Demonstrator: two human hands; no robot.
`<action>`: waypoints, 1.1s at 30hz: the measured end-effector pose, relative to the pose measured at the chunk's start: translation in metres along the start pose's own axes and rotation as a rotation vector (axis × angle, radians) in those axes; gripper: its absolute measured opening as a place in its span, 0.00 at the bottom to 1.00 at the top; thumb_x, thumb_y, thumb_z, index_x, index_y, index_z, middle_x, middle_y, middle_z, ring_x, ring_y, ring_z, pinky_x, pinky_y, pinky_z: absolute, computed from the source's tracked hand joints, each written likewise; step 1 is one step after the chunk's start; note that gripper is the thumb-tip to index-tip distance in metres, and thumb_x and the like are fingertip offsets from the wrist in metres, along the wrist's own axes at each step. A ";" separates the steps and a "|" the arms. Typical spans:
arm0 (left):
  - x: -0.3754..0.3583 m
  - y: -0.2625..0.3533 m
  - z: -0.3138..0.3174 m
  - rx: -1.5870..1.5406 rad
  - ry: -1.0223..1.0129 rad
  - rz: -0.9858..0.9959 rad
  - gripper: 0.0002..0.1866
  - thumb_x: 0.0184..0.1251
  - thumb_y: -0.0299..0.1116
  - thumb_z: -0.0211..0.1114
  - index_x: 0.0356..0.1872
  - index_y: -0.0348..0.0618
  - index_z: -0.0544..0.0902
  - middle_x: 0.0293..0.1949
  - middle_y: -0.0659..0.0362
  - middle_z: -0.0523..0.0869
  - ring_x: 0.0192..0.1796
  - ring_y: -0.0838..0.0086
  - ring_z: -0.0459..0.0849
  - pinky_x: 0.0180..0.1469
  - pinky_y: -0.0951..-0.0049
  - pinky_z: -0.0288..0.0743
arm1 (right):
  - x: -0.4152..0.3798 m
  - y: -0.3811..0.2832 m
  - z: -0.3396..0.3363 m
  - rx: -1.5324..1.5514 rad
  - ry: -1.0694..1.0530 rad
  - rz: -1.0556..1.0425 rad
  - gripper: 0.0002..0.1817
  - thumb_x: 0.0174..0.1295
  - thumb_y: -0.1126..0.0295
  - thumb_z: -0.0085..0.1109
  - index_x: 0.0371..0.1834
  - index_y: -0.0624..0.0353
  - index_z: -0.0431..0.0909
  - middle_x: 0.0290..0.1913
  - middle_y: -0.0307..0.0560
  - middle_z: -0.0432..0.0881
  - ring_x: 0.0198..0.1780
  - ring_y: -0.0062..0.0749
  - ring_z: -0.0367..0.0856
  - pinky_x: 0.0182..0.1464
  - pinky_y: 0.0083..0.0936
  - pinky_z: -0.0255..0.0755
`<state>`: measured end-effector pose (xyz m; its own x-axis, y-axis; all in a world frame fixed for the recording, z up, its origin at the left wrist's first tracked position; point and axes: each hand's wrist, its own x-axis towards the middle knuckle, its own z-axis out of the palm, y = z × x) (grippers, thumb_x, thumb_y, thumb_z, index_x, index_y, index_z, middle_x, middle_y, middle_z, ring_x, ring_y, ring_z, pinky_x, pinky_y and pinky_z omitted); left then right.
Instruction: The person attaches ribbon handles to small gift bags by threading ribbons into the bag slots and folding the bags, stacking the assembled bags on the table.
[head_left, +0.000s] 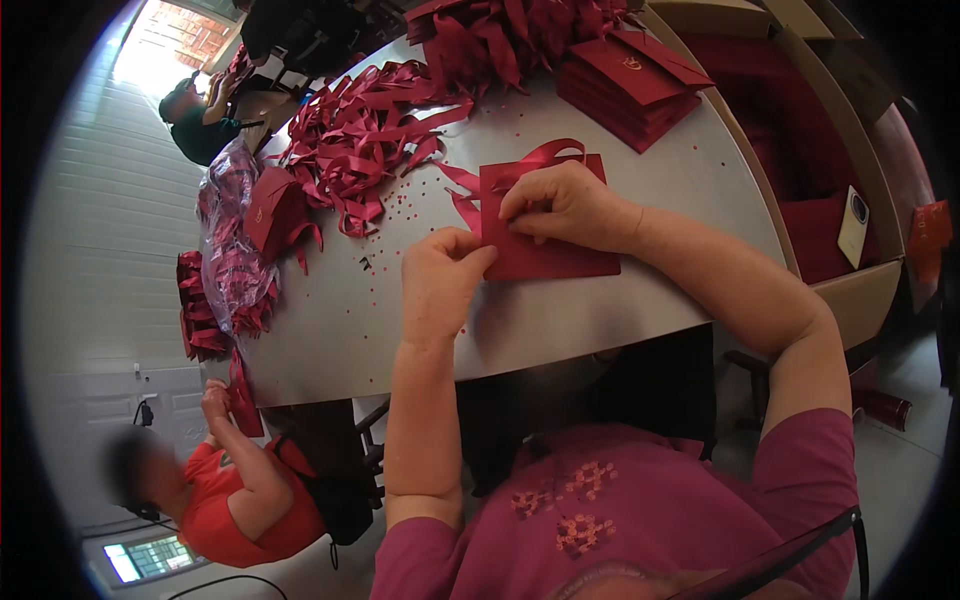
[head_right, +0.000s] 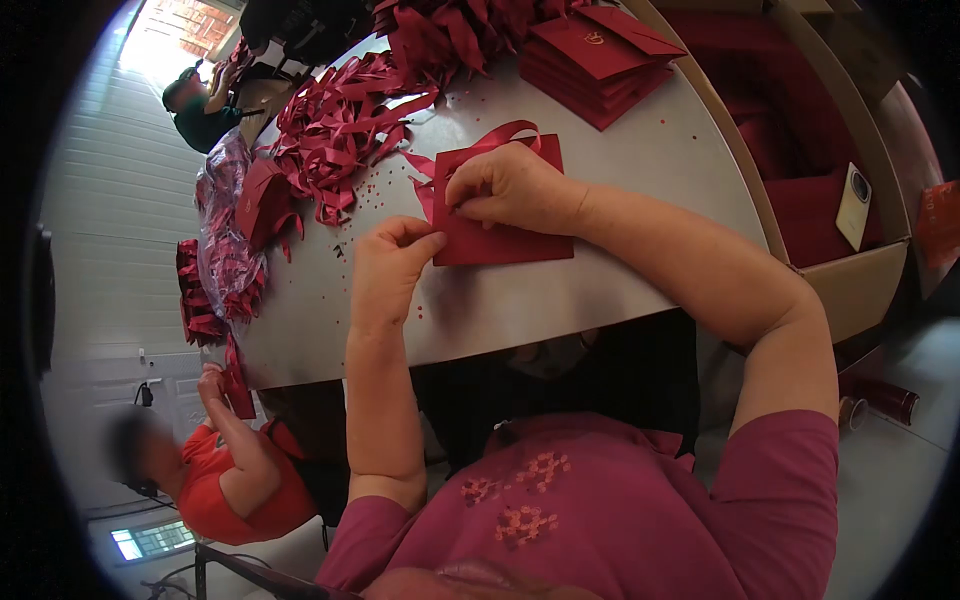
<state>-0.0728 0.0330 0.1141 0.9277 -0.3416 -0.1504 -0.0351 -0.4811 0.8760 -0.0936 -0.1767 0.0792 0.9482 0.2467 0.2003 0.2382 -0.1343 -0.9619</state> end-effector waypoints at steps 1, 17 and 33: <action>0.000 0.000 -0.001 -0.123 0.013 -0.053 0.07 0.58 0.26 0.70 0.34 0.34 0.84 0.24 0.63 0.82 0.23 0.82 0.74 0.24 0.80 0.64 | 0.000 0.002 0.000 -0.013 0.004 -0.037 0.09 0.60 0.82 0.63 0.43 0.64 0.82 0.34 0.39 0.82 0.30 0.17 0.81 0.35 0.15 0.76; 0.012 -0.001 0.015 0.009 0.117 0.133 0.13 0.58 0.22 0.69 0.45 0.39 0.84 0.28 0.68 0.80 0.22 0.89 0.68 0.21 0.84 0.54 | 0.003 0.001 -0.002 -0.006 -0.012 0.046 0.07 0.62 0.79 0.61 0.43 0.64 0.81 0.33 0.39 0.82 0.32 0.17 0.80 0.36 0.15 0.76; 0.028 -0.017 0.024 0.772 0.270 0.379 0.09 0.57 0.23 0.65 0.39 0.34 0.80 0.26 0.56 0.82 0.32 0.69 0.82 0.36 0.65 0.75 | 0.002 0.016 -0.001 -0.197 -0.013 -0.315 0.08 0.59 0.79 0.64 0.42 0.63 0.83 0.38 0.42 0.84 0.35 0.22 0.82 0.39 0.20 0.76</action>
<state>-0.0550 0.0123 0.0843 0.8554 -0.4333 0.2838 -0.5059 -0.8164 0.2784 -0.0873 -0.1794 0.0650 0.8194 0.3173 0.4774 0.5552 -0.2320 -0.7987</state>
